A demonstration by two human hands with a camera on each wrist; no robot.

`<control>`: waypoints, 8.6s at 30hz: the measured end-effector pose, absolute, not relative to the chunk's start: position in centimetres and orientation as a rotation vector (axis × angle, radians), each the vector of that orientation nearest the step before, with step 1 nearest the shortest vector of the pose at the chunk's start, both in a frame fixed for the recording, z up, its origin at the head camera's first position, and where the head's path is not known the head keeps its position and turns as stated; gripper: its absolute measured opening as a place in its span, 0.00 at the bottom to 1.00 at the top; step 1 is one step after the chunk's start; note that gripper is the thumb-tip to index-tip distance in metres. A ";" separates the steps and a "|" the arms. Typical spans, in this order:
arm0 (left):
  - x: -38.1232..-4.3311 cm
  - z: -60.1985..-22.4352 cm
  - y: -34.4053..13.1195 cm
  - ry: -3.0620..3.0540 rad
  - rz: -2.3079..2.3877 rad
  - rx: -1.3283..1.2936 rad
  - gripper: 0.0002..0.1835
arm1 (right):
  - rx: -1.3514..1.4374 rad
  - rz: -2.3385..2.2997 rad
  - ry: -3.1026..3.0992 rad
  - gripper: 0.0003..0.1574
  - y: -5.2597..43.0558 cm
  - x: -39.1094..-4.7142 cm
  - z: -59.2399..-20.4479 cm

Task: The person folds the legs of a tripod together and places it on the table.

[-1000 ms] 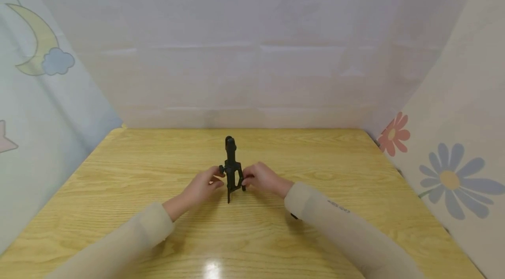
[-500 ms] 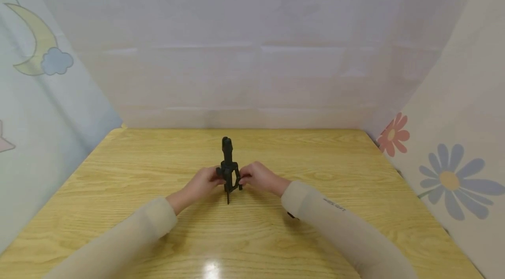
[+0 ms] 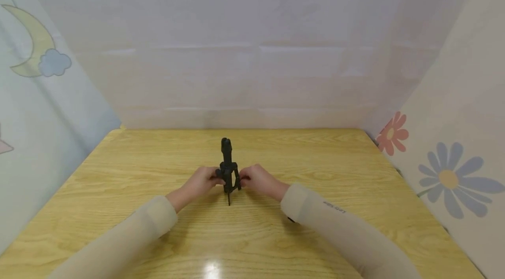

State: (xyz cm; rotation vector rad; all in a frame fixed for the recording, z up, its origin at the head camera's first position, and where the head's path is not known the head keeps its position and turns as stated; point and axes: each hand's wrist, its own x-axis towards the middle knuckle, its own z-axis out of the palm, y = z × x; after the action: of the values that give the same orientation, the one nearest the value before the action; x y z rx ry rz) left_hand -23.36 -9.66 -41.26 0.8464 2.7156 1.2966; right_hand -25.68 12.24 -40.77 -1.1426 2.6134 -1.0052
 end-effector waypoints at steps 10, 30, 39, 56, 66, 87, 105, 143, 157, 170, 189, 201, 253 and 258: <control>-23.5 -40.8 -9.6 2.730 1.196 0.838 0.08 | -1.147 -1.014 2.722 0.06 11.7 -25.2 -41.0; -23.2 -41.1 -9.3 2.818 1.138 0.882 0.06 | -0.850 -1.197 2.797 0.04 10.4 -23.5 -41.6; -23.1 -41.0 -9.2 2.820 1.127 0.852 0.06 | -0.779 -1.263 2.776 0.05 9.9 -23.1 -41.3; -22.9 -40.9 -9.0 2.822 1.117 0.864 0.05 | -0.880 -1.242 2.725 0.07 10.3 -23.3 -41.4; -22.6 -40.7 -8.7 2.831 1.084 0.850 0.05 | -0.763 -1.193 2.698 0.11 11.2 -22.6 -40.7; -21.2 -40.6 -8.1 2.890 1.128 0.792 0.07 | -0.810 -1.187 2.680 0.04 11.6 -20.5 -40.1; -20.6 -40.8 -9.0 2.941 1.027 0.748 0.08 | -0.929 -1.100 2.765 0.04 12.2 -21.6 -40.3; -23.1 -41.3 -8.0 2.660 1.385 0.688 0.14 | -0.872 -1.104 2.761 0.05 12.6 -23.6 -40.5; -23.3 -41.5 -8.1 2.674 1.381 0.716 0.10 | -0.853 -1.114 2.755 0.06 12.5 -23.8 -40.5; -23.6 -41.3 -8.0 2.728 1.365 0.742 0.06 | -0.854 -1.116 2.744 0.07 12.4 -23.9 -40.4; -24.5 -41.5 -8.2 2.656 1.369 0.684 0.10 | -0.892 -1.203 2.789 0.06 11.8 -24.5 -41.3; -24.4 -41.5 -7.8 2.720 1.290 0.758 0.11 | -0.842 -1.251 2.735 0.09 11.5 -24.0 -41.1; -21.0 -30.7 -9.5 2.800 1.182 0.746 0.22 | -0.498 -1.450 2.634 0.20 9.7 -22.3 -42.1; -21.4 -29.5 -9.0 2.792 1.163 0.738 0.29 | -0.452 -1.458 2.633 0.23 9.5 -22.2 -42.1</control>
State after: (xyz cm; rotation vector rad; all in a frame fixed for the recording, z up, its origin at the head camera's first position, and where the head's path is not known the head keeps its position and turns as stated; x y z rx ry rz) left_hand -21.41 -8.99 -29.50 0.7381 2.7922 1.1630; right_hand -22.21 9.53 -42.09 -0.4521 2.6333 -1.4577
